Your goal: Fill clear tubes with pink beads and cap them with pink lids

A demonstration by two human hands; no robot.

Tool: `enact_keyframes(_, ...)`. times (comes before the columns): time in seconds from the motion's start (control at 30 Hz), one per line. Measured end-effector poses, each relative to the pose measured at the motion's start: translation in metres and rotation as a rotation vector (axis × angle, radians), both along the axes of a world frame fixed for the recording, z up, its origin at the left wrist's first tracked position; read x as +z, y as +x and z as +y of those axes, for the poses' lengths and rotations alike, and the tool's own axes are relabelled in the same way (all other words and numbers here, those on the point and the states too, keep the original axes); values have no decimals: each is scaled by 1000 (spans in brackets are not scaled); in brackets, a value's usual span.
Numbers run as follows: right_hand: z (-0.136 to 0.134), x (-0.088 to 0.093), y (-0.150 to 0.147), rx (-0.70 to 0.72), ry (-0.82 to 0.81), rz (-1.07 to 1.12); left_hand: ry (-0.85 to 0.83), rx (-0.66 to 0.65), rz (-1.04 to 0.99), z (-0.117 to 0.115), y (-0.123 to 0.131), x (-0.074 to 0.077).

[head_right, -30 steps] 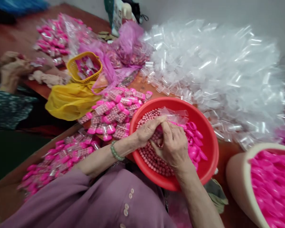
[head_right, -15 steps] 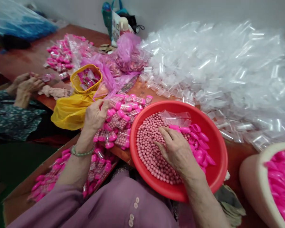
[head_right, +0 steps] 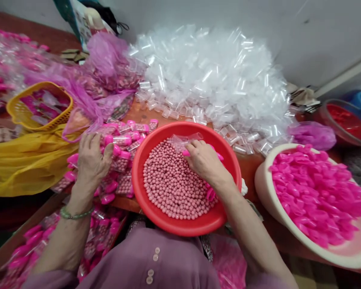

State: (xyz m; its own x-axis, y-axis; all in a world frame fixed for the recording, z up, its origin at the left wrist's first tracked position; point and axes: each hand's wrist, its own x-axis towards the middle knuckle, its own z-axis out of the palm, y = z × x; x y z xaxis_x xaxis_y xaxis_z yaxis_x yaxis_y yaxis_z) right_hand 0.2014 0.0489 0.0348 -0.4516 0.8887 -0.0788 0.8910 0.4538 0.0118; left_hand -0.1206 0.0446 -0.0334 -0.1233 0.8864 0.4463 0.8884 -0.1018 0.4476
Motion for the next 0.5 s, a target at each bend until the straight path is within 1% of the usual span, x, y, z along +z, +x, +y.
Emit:
enact_keyframes(0.07, 17, -5, -10, 58, -21, -48, 86, -39, -51, 1, 6, 7)
enact_keyframes(0.17, 35, -17, -21, 92, -51, -132, 157, -104, -122, -4, 25, 23)
enact_keyframes(0.2, 38, -21, -23, 96, -60, -151, 152, -148, -142, -7, 34, 28)
enact_keyframes(0.27, 41, -27, -23, 103, -70, -174, 109, -285, -183, -16, 53, 34)
enact_keyframes(0.33, 41, -29, -21, 110, -72, -180, 67, -443, -219, -24, 73, 34)
enact_keyframes(0.37, 40, -29, -20, 119, -80, -182, 58, -496, -225, -27, 81, 31)
enact_keyframes(0.43, 38, -29, -21, 143, -107, -190, 55, -519, -212, -29, 94, 25)
enact_keyframes(0.5, 35, -28, -26, 179, -143, -209, 47, -486, -172, -28, 100, 18)
